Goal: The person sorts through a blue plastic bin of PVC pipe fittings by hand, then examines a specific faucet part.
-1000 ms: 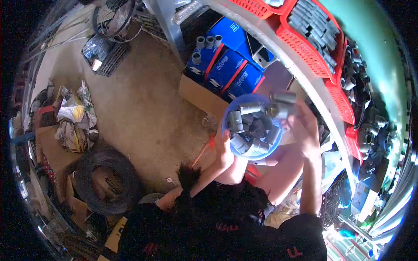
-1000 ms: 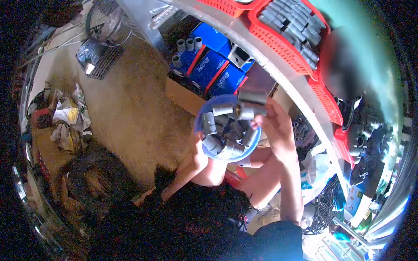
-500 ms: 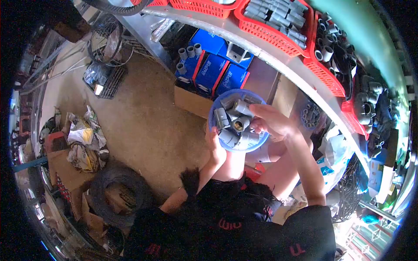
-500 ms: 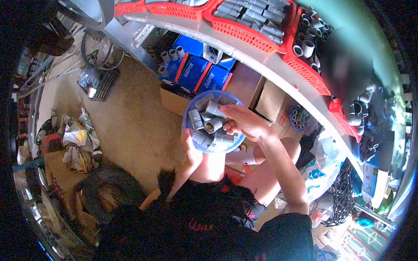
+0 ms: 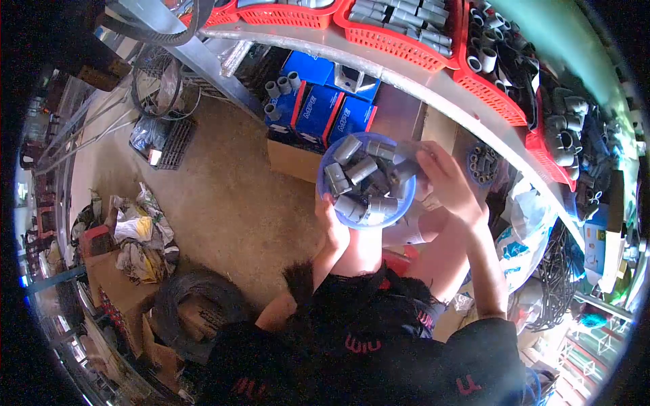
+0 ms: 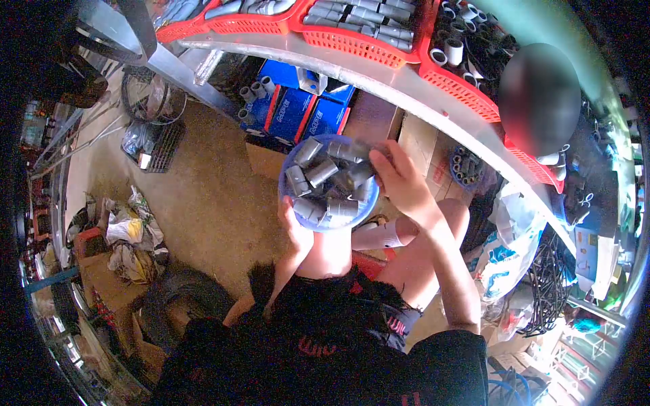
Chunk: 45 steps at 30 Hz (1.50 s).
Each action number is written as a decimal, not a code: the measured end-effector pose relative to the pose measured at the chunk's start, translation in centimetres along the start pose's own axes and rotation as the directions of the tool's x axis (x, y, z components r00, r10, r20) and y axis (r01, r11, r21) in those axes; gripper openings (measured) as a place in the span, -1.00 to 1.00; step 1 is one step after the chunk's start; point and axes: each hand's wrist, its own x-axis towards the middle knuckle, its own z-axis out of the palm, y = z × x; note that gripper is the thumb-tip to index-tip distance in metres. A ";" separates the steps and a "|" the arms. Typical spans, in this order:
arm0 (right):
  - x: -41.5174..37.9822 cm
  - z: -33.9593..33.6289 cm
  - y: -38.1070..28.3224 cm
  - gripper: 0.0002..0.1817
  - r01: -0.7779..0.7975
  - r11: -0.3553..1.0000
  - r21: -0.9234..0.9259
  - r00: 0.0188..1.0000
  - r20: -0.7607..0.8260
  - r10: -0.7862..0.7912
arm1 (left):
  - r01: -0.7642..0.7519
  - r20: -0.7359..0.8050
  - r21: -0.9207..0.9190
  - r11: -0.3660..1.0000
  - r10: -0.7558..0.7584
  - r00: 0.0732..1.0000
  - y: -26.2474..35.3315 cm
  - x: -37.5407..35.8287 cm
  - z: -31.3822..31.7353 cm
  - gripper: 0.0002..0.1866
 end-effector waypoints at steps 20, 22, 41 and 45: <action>-0.4 -0.5 0.7 -0.64 0.231 0.900 -0.369 0.933 -0.177 -0.312 | -0.074 0.052 0.095 0.993 0.070 0.996 0.8 0.2 0.9 -0.26; -1.2 0.4 -0.1 -0.61 0.184 0.886 -0.425 0.934 -0.204 -0.292 | -0.083 0.052 0.121 0.989 0.077 0.996 1.0 0.2 1.1 -0.26; -2.1 3.5 3.1 -0.80 0.310 0.698 -0.646 0.849 -0.141 -0.508 | -0.074 0.097 0.053 0.996 0.068 0.993 1.0 0.2 0.7 -0.33; -2.5 4.1 2.5 -0.86 0.265 0.612 -0.746 0.822 -0.157 -0.547 | -0.033 -0.006 0.152 0.988 0.034 0.999 1.0 -0.3 0.7 -0.35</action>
